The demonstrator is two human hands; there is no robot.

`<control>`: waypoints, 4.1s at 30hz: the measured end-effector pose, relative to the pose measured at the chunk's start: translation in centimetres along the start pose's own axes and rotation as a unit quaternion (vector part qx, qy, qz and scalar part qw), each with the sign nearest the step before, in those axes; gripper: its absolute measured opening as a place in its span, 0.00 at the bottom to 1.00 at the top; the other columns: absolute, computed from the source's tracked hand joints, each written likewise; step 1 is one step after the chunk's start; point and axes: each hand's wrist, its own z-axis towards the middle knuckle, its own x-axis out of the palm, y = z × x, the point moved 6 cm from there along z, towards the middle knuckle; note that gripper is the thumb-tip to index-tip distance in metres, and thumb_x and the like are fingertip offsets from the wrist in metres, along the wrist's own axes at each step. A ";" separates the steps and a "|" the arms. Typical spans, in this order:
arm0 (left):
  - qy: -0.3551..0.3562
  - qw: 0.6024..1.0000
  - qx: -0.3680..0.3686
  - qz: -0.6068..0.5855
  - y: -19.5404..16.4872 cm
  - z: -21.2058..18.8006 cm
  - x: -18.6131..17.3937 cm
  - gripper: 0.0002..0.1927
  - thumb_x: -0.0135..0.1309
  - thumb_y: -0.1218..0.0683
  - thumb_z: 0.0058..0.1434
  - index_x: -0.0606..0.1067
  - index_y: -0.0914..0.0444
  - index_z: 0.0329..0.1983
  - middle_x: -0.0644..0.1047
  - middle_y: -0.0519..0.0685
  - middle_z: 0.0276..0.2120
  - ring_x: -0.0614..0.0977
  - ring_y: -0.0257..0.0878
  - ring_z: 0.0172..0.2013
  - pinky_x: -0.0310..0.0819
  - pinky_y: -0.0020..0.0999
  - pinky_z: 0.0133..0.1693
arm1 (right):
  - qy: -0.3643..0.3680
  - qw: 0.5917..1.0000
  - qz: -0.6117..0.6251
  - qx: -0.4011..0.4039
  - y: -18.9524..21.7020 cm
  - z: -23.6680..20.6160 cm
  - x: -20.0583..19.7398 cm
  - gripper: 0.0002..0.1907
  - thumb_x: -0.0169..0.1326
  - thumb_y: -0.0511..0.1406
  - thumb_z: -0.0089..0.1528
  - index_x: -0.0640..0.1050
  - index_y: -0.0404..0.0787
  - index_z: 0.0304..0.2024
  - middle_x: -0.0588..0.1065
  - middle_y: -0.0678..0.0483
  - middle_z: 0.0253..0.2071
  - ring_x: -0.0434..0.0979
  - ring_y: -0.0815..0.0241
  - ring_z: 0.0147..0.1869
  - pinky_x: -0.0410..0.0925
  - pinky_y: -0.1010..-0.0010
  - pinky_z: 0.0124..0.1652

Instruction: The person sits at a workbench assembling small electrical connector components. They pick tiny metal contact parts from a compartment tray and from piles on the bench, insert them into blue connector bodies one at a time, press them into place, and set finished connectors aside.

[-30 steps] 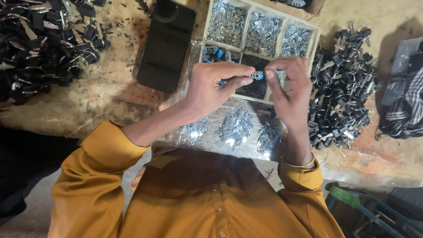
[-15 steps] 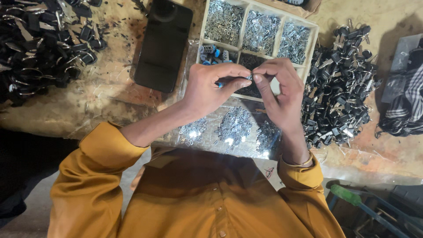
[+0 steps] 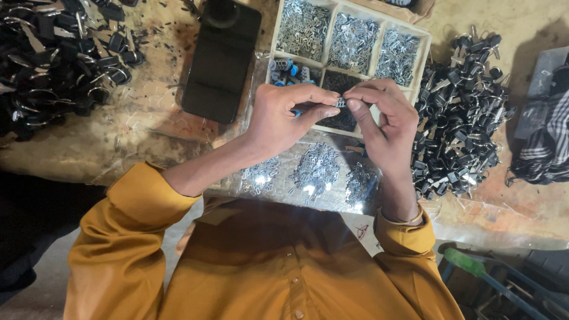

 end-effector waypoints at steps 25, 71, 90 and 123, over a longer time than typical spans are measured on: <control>-0.017 1.000 -0.007 0.011 -0.1 0.0 -0.2 0.07 0.67 0.64 0.61 0.81 0.67 0.41 0.85 0.52 0.41 0.89 0.40 0.43 0.87 0.29 0.43 | 0.011 0.980 -0.193 -0.039 0.3 0.6 -0.6 0.03 0.61 0.29 0.70 0.79 0.37 0.46 0.78 0.52 0.47 0.74 0.55 0.53 0.63 0.64 0.55; 0.032 0.999 -0.028 0.027 1.4 -0.7 0.7 0.07 0.64 0.65 0.62 0.81 0.66 0.43 0.85 0.51 0.42 0.89 0.40 0.43 0.86 0.29 0.42 | 0.081 0.949 -0.296 -0.073 2.1 0.5 0.5 0.17 0.56 0.24 0.66 0.81 0.37 0.57 0.77 0.48 0.45 0.77 0.48 0.48 0.69 0.61 0.48; 0.008 0.999 0.013 -0.031 -1.3 -1.3 -0.1 0.07 0.65 0.64 0.66 0.81 0.66 0.46 0.84 0.51 0.43 0.89 0.38 0.44 0.88 0.28 0.45 | 0.110 0.895 -0.431 -0.024 0.7 -8.9 -1.9 0.07 0.63 0.35 0.65 0.85 0.48 0.45 0.71 0.58 0.30 0.71 0.57 0.34 0.58 0.63 0.44; -0.067 0.982 -0.175 0.015 -2.4 -23.4 3.1 0.12 0.66 0.61 0.61 0.82 0.64 0.48 0.85 0.50 0.45 0.82 0.27 0.29 0.72 0.21 0.25 | -0.071 0.965 -0.245 -0.052 1.2 -23.5 4.3 0.11 0.68 0.25 0.59 0.82 0.42 0.41 0.82 0.57 0.43 0.78 0.59 0.48 0.60 0.66 0.56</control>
